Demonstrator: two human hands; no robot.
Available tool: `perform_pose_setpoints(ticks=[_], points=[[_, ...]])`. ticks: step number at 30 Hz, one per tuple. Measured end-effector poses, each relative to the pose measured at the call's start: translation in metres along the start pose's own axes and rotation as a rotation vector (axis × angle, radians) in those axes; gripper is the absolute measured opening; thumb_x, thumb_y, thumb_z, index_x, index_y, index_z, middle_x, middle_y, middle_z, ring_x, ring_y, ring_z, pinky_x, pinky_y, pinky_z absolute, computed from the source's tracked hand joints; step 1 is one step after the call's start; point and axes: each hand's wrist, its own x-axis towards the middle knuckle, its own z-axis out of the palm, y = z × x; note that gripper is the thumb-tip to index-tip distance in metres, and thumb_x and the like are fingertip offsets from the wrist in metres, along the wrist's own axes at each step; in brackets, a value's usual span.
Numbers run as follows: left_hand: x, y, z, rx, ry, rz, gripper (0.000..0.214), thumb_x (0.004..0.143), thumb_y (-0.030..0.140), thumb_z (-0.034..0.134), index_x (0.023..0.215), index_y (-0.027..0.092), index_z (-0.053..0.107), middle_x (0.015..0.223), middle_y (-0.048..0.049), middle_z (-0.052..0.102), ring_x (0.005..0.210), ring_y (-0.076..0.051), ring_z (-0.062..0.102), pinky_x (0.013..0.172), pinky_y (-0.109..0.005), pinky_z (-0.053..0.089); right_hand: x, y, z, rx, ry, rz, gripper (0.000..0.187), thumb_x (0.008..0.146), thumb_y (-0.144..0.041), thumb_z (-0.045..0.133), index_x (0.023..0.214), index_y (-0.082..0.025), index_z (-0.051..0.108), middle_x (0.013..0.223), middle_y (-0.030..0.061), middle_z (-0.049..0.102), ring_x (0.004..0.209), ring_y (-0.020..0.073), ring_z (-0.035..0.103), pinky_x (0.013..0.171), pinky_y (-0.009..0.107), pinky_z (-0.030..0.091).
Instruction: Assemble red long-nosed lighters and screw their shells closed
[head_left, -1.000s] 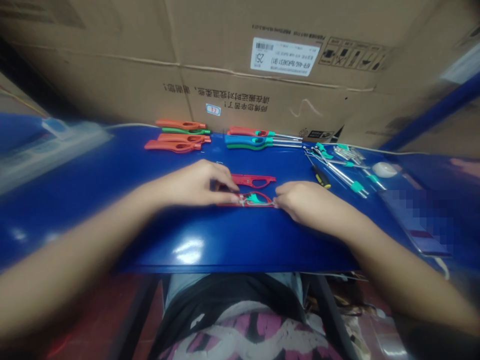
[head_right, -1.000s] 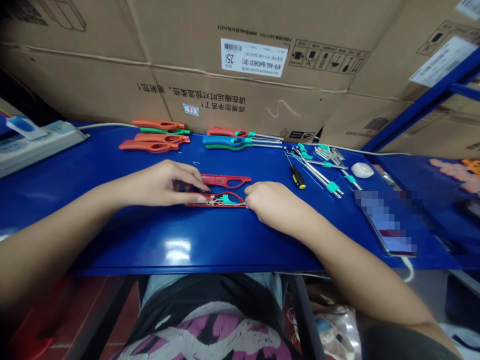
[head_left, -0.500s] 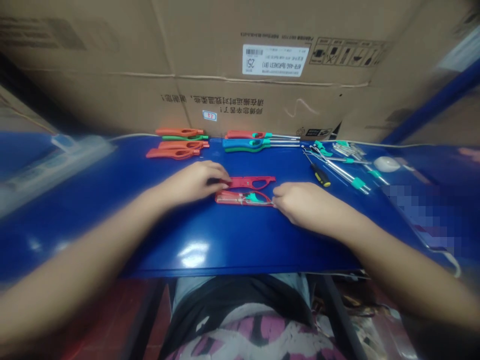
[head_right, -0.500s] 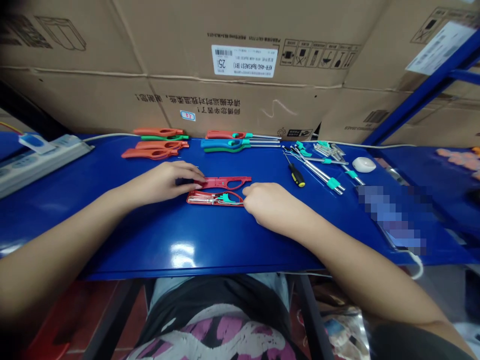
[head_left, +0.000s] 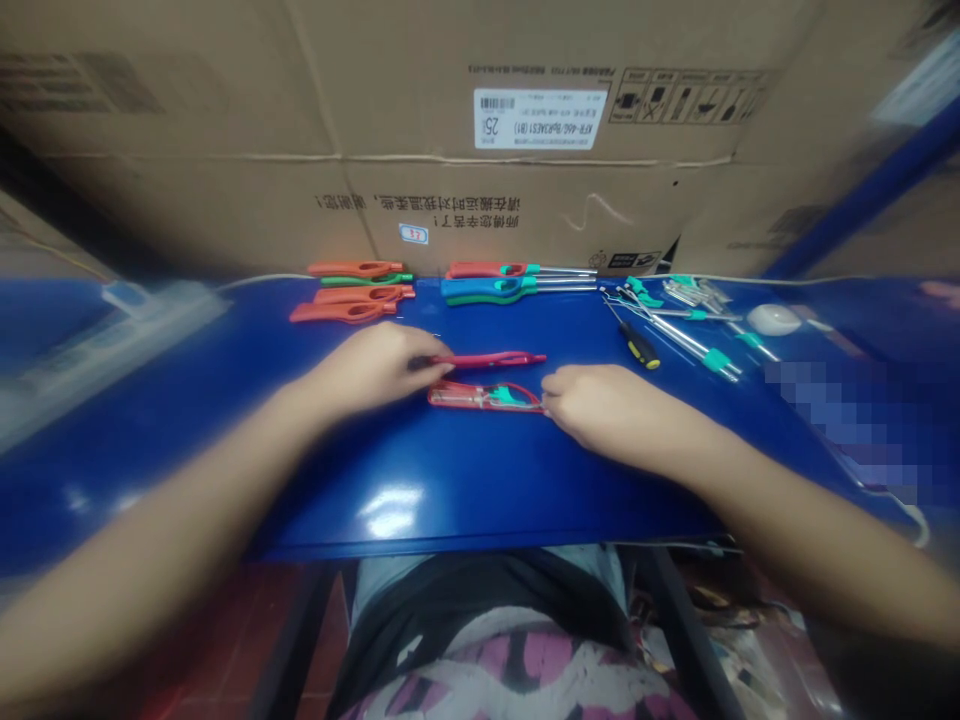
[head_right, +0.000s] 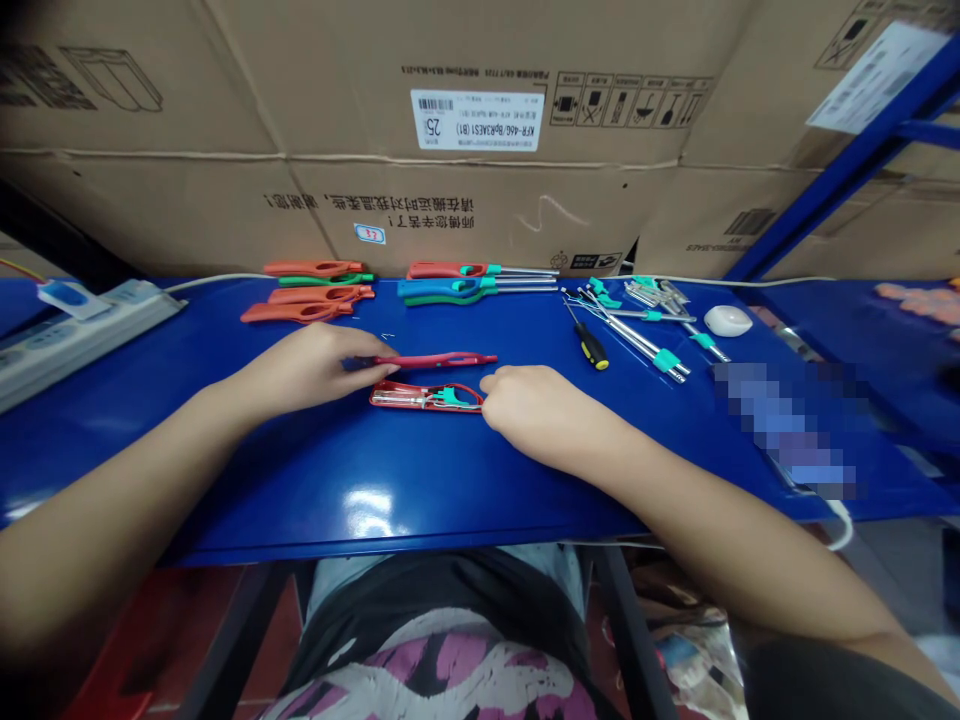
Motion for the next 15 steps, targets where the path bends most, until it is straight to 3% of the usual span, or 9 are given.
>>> perform_pose_setpoints(ticks=[4, 7, 9, 11, 15], points=[[0.001, 0.007, -0.004, -0.434, 0.094, -0.235, 0.037, 0.088, 0.045, 0.066, 0.105, 0.014, 0.074, 0.084, -0.0070, 0.076, 0.071, -0.018, 0.069, 0.067, -0.029, 0.056, 0.000, 0.002, 0.003, 0.002, 0.022, -0.016, 0.024, 0.097, -0.011, 0.051, 0.090, -0.012, 0.074, 0.094, 0.0113, 0.071, 0.088, 0.0223, 0.063, 0.060, 0.031, 0.029], [0.003, 0.012, -0.010, -0.757, -0.116, -0.395, 0.046, 0.081, 0.042, 0.075, 0.116, 0.013, 0.072, 0.074, -0.0046, 0.074, 0.060, -0.016, 0.068, 0.059, -0.027, 0.058, 0.000, 0.002, 0.003, 0.014, 0.016, -0.002, 0.023, 0.096, -0.009, 0.052, 0.091, -0.012, 0.074, 0.096, 0.0112, 0.071, 0.088, 0.0228, 0.064, 0.059, 0.031, 0.027], [0.003, 0.015, -0.013, -0.816, -0.263, -0.457, 0.046, 0.078, 0.039, 0.078, 0.117, 0.014, 0.073, 0.069, -0.0037, 0.074, 0.059, -0.016, 0.068, 0.056, -0.025, 0.058, 0.000, 0.001, 0.001, 0.022, 0.009, 0.008, 0.023, 0.096, -0.010, 0.052, 0.092, -0.013, 0.074, 0.098, 0.0113, 0.071, 0.088, 0.0228, 0.064, 0.059, 0.031, 0.026], [0.003, 0.014, -0.013, -0.813, -0.336, -0.500, 0.045, 0.078, 0.036, 0.078, 0.117, 0.015, 0.074, 0.071, -0.0043, 0.075, 0.061, -0.016, 0.070, 0.058, -0.025, 0.059, -0.001, 0.001, 0.000, 0.028, 0.008, 0.007, 0.024, 0.098, -0.012, 0.051, 0.091, -0.013, 0.075, 0.097, 0.0115, 0.071, 0.088, 0.0227, 0.065, 0.058, 0.031, 0.025], [0.000, 0.008, -0.007, -0.713, -0.342, -0.457, 0.048, 0.079, 0.039, 0.075, 0.122, 0.017, 0.073, 0.082, -0.0055, 0.076, 0.066, -0.017, 0.071, 0.064, -0.028, 0.062, -0.002, 0.001, 0.000, 0.036, 0.014, 0.011, 0.027, 0.099, -0.013, 0.049, 0.092, -0.013, 0.076, 0.099, 0.0120, 0.072, 0.089, 0.0225, 0.065, 0.059, 0.031, 0.027]])
